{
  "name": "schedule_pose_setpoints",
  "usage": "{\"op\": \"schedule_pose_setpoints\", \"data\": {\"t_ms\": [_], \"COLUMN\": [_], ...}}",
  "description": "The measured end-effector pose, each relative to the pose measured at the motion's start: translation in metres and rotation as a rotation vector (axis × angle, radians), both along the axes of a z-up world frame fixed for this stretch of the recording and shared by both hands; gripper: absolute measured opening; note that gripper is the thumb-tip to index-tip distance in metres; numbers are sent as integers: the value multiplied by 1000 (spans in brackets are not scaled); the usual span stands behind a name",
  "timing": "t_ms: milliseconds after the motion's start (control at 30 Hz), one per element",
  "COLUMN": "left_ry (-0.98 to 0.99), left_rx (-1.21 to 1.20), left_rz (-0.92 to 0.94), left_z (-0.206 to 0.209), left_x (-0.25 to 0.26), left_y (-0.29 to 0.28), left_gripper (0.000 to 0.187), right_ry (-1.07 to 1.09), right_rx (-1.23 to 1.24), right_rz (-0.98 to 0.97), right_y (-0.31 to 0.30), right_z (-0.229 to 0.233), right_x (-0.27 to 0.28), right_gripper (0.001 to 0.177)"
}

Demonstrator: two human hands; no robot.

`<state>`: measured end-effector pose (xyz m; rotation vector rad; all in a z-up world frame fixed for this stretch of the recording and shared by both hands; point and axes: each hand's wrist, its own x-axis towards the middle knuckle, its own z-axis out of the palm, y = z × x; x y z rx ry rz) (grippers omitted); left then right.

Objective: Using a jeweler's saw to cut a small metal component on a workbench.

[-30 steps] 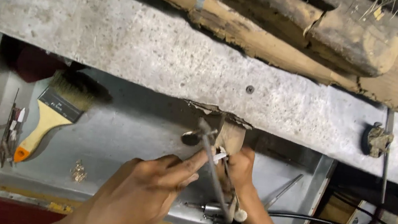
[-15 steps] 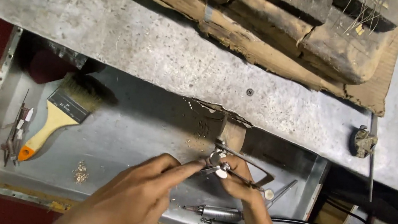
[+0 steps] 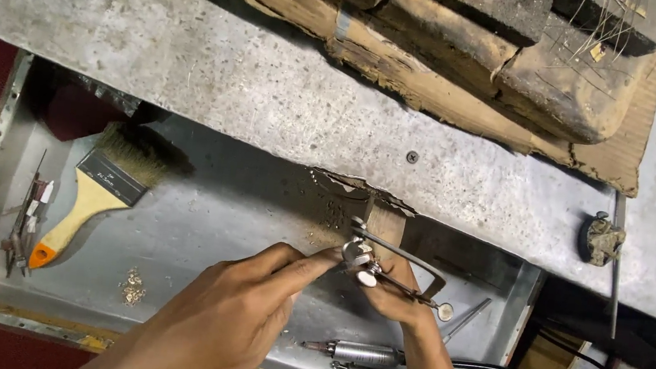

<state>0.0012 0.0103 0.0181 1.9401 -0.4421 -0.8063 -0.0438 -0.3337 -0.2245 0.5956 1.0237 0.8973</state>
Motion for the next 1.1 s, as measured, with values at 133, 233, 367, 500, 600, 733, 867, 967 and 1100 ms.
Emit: {"op": "schedule_pose_setpoints", "data": {"t_ms": [133, 233, 367, 500, 600, 733, 867, 967, 1100], "left_ry": [30, 15, 87, 94, 62, -1, 10, 46, 43], "left_rx": [31, 24, 23, 13, 0, -6, 33, -3, 5], "left_rz": [-17, -10, -25, -43, -25, -16, -37, -30, -27], "left_z": [-3, -5, 0, 0, -3, -3, -5, -4, -4], "left_x": [0, -1, 3, 3, 1, 0, 1, 3, 3], "left_y": [-3, -3, -4, -4, -3, -1, 0, 0, -2], "left_gripper": [57, 55, 57, 60, 60, 61, 62, 60, 60], "right_ry": [-340, 362, 434, 198, 189, 151, -397, 101, 481], "right_rx": [-388, -77, 2, -9, -10, 40, -31, 70, 210], "right_rz": [156, 14, -25, 101, 39, 64, 56, -33, -209], "right_y": [-15, -27, -35, -33, -25, -25, -44, -44, -67], "right_z": [-17, -24, -24, -24, -13, -11, -55, -54, -92], "right_x": [-9, -15, -23, -17, -11, -11, -26, -33, -57], "right_gripper": [31, 69, 99, 53, 54, 42, 38, 51, 53]}}
